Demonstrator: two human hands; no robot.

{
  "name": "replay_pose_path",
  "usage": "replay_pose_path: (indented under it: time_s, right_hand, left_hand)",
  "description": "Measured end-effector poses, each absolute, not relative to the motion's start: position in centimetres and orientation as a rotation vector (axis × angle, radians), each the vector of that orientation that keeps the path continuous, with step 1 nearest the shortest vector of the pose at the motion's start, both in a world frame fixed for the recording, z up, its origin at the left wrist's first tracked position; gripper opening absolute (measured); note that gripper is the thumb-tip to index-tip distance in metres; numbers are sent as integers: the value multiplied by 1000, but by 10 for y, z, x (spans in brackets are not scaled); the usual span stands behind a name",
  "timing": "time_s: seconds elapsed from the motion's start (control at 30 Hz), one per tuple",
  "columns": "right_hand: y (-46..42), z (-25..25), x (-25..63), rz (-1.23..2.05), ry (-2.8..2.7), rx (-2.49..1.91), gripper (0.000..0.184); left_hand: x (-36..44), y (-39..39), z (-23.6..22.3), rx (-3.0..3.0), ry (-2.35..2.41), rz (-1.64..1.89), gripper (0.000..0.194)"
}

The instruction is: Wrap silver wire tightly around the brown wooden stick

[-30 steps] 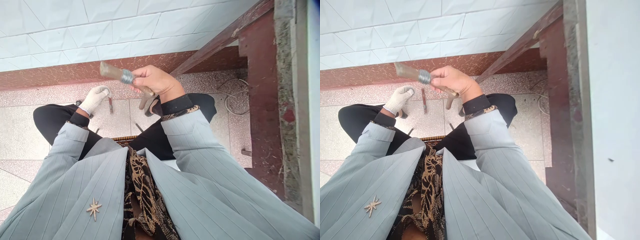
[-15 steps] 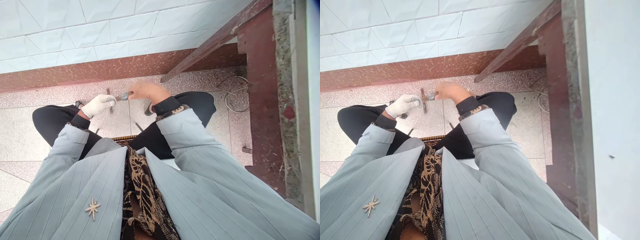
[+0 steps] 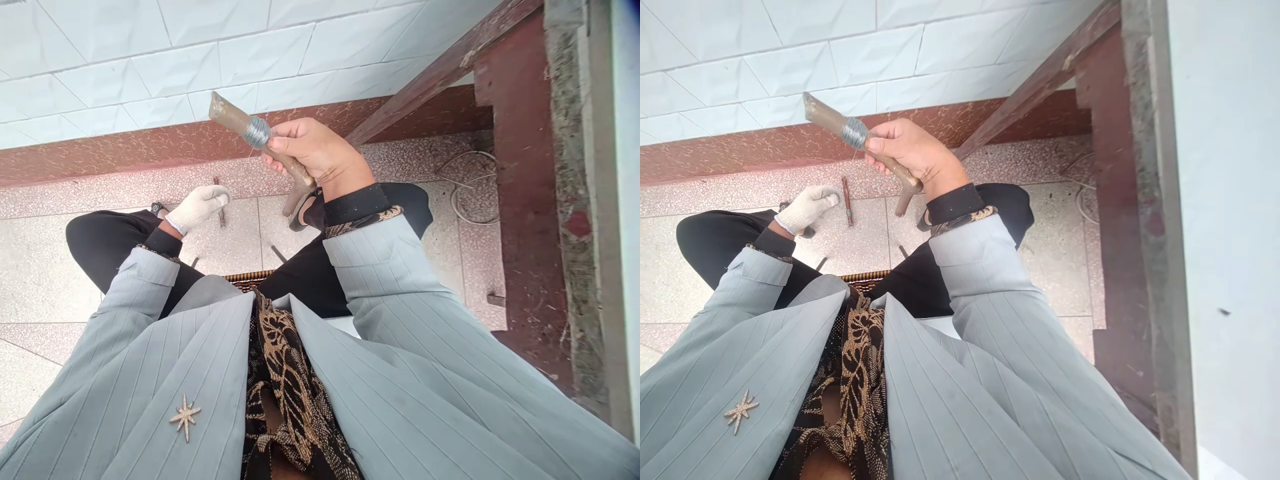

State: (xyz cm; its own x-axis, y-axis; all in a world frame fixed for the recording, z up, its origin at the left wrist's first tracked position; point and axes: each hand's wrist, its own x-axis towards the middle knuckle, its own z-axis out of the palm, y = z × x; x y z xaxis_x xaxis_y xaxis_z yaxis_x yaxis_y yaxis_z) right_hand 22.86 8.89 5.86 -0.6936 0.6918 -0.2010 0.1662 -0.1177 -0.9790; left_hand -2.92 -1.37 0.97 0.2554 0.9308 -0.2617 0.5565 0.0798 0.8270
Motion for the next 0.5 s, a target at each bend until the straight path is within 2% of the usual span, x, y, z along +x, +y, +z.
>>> replay_pose_path:
  time_s: [0.17, 0.37, 0.5]
  right_hand:
    - [95, 38, 213, 1668, -1744, -1349, 23]
    - [99, 22, 202, 1143, -2469, -1519, 22]
    - [91, 21, 194, 1077, -2915, -1455, 19]
  left_hand:
    - [-29, -15, 13, 1654, 1361, 445, 29]
    - [-30, -14, 11, 1705, 1302, 421, 26]
    - [-36, -11, 13, 1755, 1355, 394, 27]
